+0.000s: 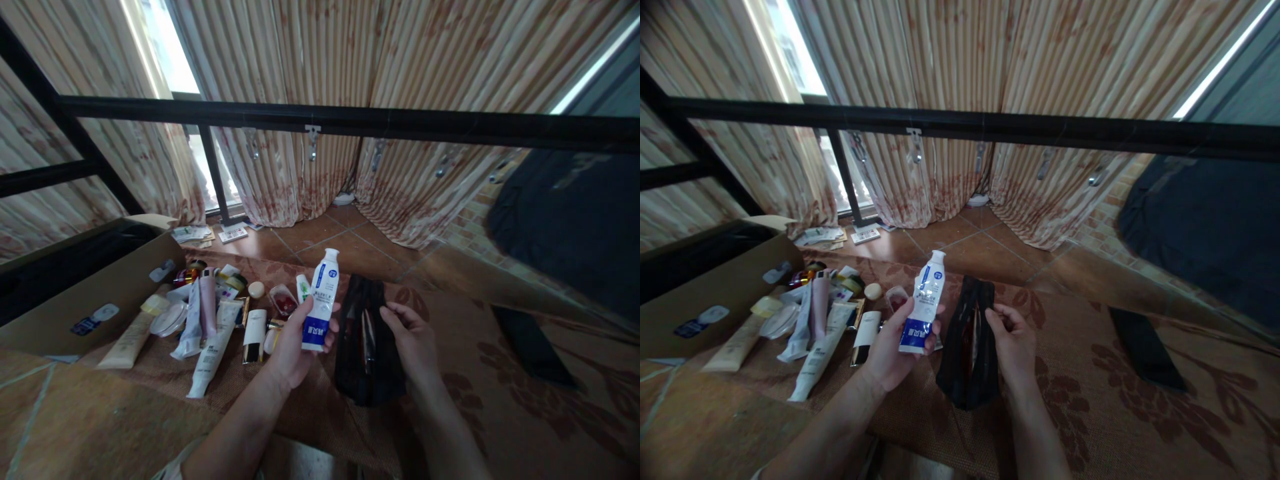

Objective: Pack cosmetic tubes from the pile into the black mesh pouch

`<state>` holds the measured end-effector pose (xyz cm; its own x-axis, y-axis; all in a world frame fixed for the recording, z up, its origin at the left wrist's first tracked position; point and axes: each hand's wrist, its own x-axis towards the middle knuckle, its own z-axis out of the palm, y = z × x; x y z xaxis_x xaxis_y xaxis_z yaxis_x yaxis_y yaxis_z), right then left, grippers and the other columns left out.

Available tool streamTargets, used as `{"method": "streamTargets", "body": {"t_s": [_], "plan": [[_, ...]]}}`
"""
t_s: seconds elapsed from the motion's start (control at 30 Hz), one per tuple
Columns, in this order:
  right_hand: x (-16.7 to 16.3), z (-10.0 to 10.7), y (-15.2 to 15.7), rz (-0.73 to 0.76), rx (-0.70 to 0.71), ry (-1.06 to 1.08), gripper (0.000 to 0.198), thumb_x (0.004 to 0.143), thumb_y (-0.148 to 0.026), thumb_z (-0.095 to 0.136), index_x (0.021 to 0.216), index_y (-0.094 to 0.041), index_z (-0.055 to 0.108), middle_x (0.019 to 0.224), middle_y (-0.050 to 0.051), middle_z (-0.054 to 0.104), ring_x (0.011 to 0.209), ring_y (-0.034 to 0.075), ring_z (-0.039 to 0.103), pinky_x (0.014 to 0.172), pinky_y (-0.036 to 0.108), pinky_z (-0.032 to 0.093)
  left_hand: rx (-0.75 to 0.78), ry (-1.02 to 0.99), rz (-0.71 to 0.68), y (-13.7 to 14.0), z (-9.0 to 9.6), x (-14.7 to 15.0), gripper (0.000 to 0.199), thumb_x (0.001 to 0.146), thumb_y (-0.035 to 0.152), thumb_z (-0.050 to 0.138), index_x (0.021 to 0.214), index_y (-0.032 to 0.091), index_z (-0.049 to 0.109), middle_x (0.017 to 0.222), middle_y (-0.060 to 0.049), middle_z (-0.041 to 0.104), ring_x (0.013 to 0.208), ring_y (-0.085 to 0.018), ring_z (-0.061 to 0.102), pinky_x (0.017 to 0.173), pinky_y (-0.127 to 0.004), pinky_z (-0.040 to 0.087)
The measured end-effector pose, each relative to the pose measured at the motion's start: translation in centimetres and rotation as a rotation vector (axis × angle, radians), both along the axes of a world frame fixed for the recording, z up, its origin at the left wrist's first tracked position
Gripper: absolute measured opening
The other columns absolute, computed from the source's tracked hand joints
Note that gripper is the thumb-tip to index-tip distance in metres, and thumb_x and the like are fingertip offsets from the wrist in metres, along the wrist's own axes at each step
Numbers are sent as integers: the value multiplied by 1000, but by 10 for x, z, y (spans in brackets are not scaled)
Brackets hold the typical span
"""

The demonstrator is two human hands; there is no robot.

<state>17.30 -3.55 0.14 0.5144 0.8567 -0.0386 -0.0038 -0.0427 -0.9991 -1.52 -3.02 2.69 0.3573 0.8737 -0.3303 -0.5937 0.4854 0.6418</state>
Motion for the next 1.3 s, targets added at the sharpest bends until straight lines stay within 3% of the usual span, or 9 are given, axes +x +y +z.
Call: {"method": "streamTargets", "body": {"t_s": [1.3], "plan": [[1,-5,1,6,1,-37,39,64,-48,75,88,-17,72,72,4,72,63,20,65,57,30,50,2,-12,-3,0,-2,0,50,87,50,48,103,7,67,67,-8,63,50,-11,51,46,-21,38]]}}
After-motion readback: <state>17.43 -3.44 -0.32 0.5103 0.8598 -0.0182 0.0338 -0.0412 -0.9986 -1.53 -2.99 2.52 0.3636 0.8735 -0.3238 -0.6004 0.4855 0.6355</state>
